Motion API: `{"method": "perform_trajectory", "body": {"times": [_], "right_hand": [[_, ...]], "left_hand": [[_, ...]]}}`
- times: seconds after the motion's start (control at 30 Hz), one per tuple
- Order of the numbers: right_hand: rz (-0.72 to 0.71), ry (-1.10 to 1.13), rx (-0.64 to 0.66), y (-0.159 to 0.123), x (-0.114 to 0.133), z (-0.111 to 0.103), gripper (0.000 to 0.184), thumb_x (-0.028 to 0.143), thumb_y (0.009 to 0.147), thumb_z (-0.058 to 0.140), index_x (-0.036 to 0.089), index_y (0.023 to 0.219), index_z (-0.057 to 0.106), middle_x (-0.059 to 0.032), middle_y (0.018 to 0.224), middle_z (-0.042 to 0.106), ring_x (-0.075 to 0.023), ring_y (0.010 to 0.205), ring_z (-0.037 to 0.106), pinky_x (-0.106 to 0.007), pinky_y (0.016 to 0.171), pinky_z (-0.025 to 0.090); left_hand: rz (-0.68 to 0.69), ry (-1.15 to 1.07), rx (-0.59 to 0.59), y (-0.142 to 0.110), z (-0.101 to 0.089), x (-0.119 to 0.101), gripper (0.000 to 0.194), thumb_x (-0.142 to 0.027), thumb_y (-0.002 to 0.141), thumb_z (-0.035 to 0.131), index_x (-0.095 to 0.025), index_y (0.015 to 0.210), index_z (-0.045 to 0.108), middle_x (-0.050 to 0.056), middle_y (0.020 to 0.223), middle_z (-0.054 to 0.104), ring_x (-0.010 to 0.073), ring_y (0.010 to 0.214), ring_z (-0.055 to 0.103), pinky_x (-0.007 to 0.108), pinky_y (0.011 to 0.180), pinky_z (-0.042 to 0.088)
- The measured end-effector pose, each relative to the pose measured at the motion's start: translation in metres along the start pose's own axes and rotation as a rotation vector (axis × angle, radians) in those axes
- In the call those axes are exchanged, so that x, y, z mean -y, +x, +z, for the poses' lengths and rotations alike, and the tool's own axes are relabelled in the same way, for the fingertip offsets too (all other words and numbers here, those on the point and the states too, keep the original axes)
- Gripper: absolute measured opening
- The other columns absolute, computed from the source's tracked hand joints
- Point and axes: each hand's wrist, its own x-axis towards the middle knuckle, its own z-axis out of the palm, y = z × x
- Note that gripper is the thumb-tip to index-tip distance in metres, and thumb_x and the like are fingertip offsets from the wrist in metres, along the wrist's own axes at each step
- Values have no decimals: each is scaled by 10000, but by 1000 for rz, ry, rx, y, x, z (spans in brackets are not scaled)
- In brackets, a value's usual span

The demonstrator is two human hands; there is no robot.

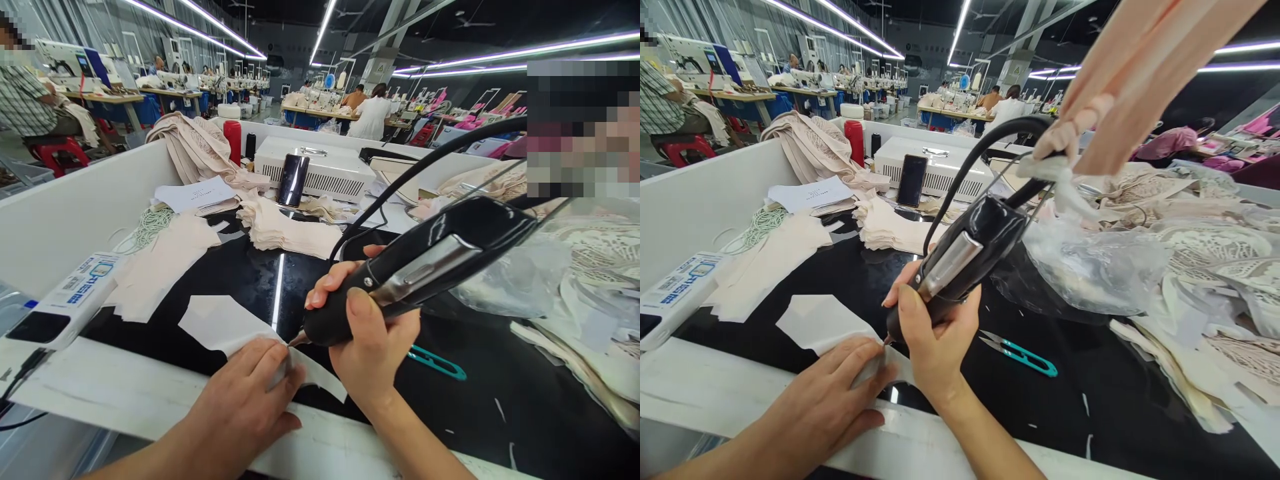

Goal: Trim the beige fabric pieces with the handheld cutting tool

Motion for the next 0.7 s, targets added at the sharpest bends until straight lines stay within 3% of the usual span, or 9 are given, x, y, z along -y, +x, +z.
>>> {"method": "perform_trajectory", "body": {"times": [0.13,0.23,0.43,0.7], "right_hand": [[-22,-2,-6,3,3,-1,252,281,860,765,262,997,555,60,781,675,-118,572,627,-267,536,550],[-26,-29,4,7,11,-4,278,287,841,798,261,994,568,52,792,684,-122,588,647,-277,551,577],[-36,-102,25,10,32,-14,347,272,759,878,240,985,617,21,846,706,-142,628,677,-291,550,600],[1,28,-25,-6,44,-28,352,344,818,848,256,1070,618,46,800,665,-123,548,624,-278,507,532]], "left_hand": [[-3,-64,46,3,-12,5,346,-247,1035,595,-131,1352,521,153,1242,686,295,1130,690,450,987,611],[22,-199,96,4,-24,18,327,-87,1045,418,-129,1360,497,131,1273,699,209,1177,679,342,1042,578],[52,-204,295,11,-35,43,467,7,915,518,-198,1331,567,81,1429,630,201,1333,585,340,1135,496],[-3,164,252,28,-17,27,331,-2,971,502,-136,1260,591,116,1277,676,265,1117,640,404,979,537]]}}
